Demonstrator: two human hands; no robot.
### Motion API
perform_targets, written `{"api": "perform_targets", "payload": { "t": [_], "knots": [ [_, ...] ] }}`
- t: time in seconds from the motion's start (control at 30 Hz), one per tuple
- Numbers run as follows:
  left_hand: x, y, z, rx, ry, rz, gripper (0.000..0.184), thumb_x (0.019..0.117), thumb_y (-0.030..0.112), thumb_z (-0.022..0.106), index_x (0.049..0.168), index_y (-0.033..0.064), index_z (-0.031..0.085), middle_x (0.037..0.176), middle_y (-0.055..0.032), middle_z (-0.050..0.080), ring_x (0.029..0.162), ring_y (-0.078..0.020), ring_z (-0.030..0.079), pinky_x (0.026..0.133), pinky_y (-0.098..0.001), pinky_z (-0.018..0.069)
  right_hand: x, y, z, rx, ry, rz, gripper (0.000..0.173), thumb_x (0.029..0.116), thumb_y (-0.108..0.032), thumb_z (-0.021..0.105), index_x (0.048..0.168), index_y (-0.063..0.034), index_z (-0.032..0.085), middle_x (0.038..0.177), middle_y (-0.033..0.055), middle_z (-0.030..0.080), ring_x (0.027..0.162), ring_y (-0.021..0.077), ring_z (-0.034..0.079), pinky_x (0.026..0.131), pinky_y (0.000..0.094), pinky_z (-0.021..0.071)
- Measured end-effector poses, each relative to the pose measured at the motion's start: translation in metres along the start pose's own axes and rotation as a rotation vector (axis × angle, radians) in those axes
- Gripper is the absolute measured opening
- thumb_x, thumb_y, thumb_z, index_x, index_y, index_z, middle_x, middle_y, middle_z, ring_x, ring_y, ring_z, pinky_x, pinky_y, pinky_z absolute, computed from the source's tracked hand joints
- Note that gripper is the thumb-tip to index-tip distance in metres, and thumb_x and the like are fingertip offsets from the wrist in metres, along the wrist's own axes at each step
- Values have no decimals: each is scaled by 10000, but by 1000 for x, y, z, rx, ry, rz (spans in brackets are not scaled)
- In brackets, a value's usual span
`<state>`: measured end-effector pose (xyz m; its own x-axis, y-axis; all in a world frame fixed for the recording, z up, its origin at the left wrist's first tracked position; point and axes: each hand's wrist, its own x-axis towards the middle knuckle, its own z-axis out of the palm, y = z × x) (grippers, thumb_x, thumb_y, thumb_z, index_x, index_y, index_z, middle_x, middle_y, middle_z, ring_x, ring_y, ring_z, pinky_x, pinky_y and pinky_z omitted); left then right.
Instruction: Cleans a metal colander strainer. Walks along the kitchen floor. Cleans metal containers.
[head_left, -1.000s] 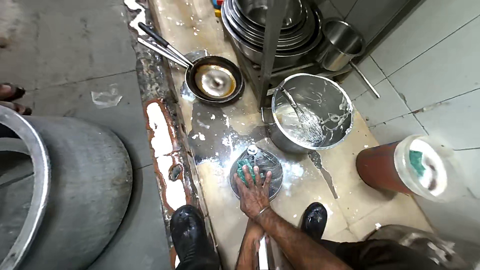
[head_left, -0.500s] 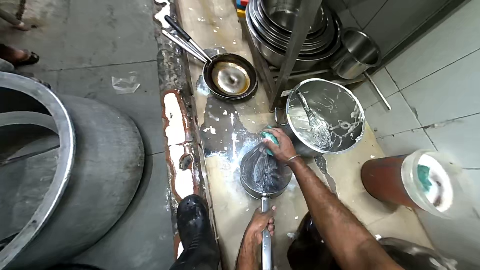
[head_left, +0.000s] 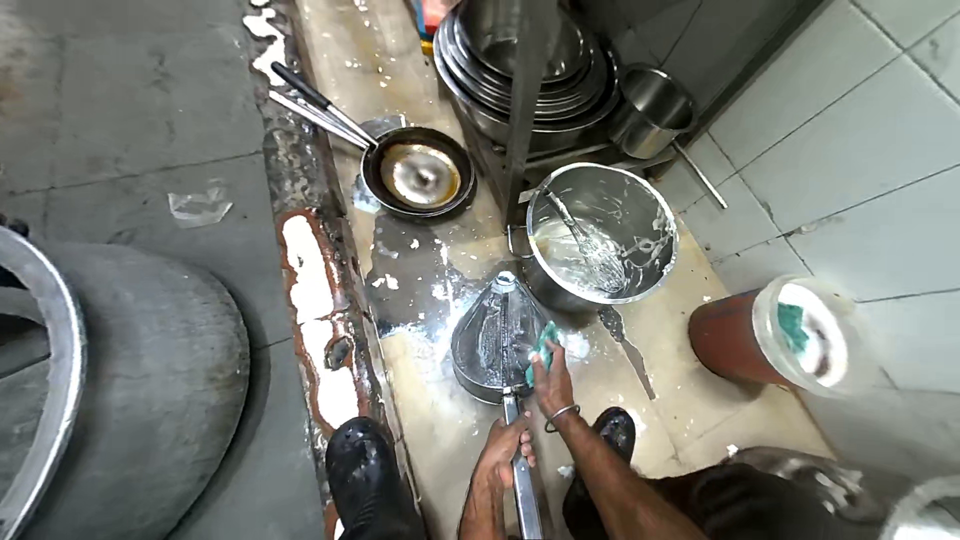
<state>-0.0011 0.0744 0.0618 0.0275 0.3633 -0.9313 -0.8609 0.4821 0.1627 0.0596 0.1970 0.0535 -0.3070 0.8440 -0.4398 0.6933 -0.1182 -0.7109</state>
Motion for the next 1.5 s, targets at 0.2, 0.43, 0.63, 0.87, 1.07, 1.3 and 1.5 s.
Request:
{"api": "perform_targets", "payload": {
  "t": [0.2, 0.43, 0.63, 0.87, 1.07, 1.3, 1.5],
  "knots": [
    [-20, 14, 18, 74, 64, 240, 293, 1129, 310, 404, 1190, 62, 548, 738, -91, 627, 570, -175, 613, 512, -334, 541, -45, -53, -5, -370, -250, -198, 420, 986, -178, 578, 1395, -97, 633, 1660, 90, 369, 1498, 259, 411, 1215, 409, 371],
    [-51, 24, 23, 101, 115, 187, 249, 1118, 136, 299, 927, 63, 442, 519, -3, 403, 369, -103, 422, 360, -254, 439, -32, -77, -53, -298, -571, -327, 346, 882, -169, 712, 1215, -79, 712, 1267, 179, 683, 1186, 349, 646, 1017, 590, 496],
    [-72, 10, 22, 392, 245, 255, 155, 1079, 59, 389, 934, 45, 442, 523, -2, 400, 362, -92, 407, 339, -238, 411, -68, -108, -131, -94, -378, -317, 315, 900, -187, 706, 1197, -80, 715, 1161, 166, 717, 1113, 336, 673, 950, 589, 524],
    [-95, -20, 11, 967, 494, 316, 163, 1033, 102, 467, 1119, -33, 503, 649, -56, 481, 483, -162, 477, 462, -346, 466, -109, -122, -255, 236, -31, -361, 313, 911, -104, 706, 1219, -48, 707, 1140, 184, 722, 1061, 319, 692, 929, 553, 544],
    [-85, -31, -4, 1427, 568, 446, 365, 944, 152, 654, 1232, -71, 626, 1086, -296, 679, 957, -422, 681, 851, -617, 541, -109, -28, -352, 653, 368, -339, 363, 880, 75, 648, 1243, 72, 647, 1137, 217, 695, 928, 235, 688, 827, 419, 585],
    [-105, -34, 27, 1780, 557, 556, 403, 942, 184, 633, 1303, 6, 627, 1133, -278, 704, 1073, -454, 687, 904, -637, 538, -130, 127, -407, 1209, 521, 209, 361, 1014, -279, 601, 1341, -126, 591, 1126, 148, 684, 923, 283, 688, 747, 474, 594],
    [-113, -38, 47, 1956, 501, 583, 410, 929, 203, 632, 1304, 36, 628, 1027, -243, 732, 975, -442, 716, 826, -634, 556, -74, 158, -437, 819, 652, 268, 491, 933, -135, 733, 1383, -55, 555, 1178, 188, 668, 944, 284, 678, 782, 472, 585]
  ]
}}
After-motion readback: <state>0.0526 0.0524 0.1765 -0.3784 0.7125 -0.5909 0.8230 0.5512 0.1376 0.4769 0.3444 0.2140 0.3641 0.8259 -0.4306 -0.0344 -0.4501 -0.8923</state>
